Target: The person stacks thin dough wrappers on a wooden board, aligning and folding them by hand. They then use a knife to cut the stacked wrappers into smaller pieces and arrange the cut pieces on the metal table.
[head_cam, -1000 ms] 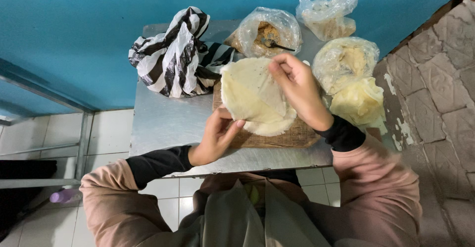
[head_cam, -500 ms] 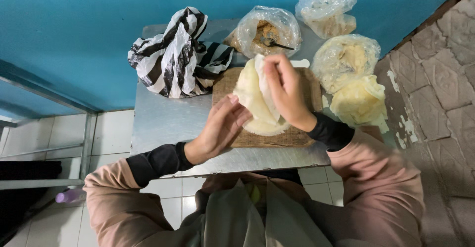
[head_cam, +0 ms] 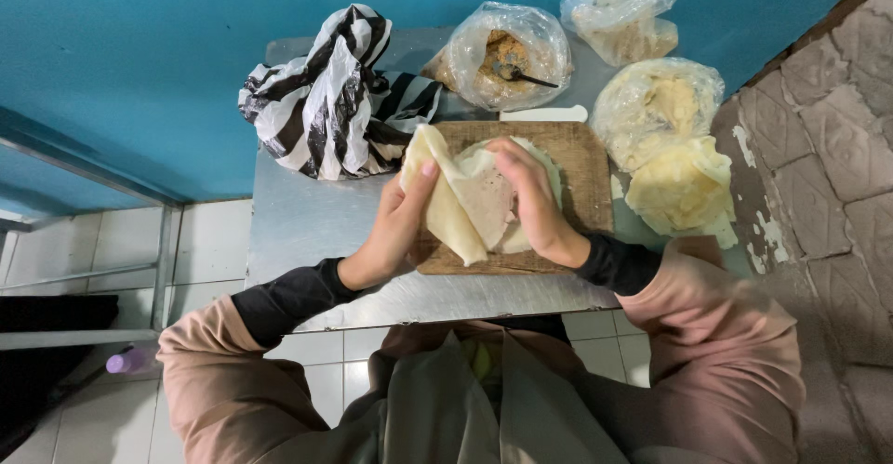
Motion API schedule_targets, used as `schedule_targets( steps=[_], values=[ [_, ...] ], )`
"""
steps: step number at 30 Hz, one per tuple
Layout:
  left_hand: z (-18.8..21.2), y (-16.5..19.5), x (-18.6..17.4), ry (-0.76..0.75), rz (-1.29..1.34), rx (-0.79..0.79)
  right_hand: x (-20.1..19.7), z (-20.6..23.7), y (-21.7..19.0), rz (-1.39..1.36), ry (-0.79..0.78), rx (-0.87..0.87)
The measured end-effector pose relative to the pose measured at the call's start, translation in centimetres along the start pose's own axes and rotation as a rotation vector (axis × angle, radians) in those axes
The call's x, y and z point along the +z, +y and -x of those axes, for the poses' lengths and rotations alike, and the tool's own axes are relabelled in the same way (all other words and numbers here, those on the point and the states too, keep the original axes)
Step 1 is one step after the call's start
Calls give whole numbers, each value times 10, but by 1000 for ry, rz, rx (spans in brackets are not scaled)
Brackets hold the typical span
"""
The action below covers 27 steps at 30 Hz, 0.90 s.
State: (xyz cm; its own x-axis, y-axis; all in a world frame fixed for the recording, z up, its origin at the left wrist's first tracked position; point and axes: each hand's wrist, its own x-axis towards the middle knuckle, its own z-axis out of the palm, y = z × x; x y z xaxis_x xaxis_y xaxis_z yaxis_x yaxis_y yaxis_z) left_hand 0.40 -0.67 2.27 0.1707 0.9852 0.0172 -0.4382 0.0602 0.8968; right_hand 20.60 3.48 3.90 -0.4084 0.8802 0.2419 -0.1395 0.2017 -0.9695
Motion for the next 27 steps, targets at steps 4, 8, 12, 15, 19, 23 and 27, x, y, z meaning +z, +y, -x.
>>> schedule_targets(
  steps=[4, 8, 12, 15, 19, 23, 27],
  values=[
    [2, -2, -11, -39, -287, 180, 2, -7, -1, -298, -9, 433],
    [7, -4, -12, -54, -529, 220, 2, -9, 3, -375, -4, 410],
    [10, -3, -9, -102, -612, 287, 0, -6, 6, -429, -121, 290],
    [11, -4, -8, -87, -636, 316, 3, -4, 4, -312, -65, 211],
    [13, -11, -7, -38, -660, 345, 6, -6, -8, 22, 38, 93],
    [15, -18, -9, 30, -659, 356, -10, -13, -24, 275, 143, 48],
    [16, -22, -7, 59, -621, 293, -24, -22, -31, 288, 174, -92]
  ],
)
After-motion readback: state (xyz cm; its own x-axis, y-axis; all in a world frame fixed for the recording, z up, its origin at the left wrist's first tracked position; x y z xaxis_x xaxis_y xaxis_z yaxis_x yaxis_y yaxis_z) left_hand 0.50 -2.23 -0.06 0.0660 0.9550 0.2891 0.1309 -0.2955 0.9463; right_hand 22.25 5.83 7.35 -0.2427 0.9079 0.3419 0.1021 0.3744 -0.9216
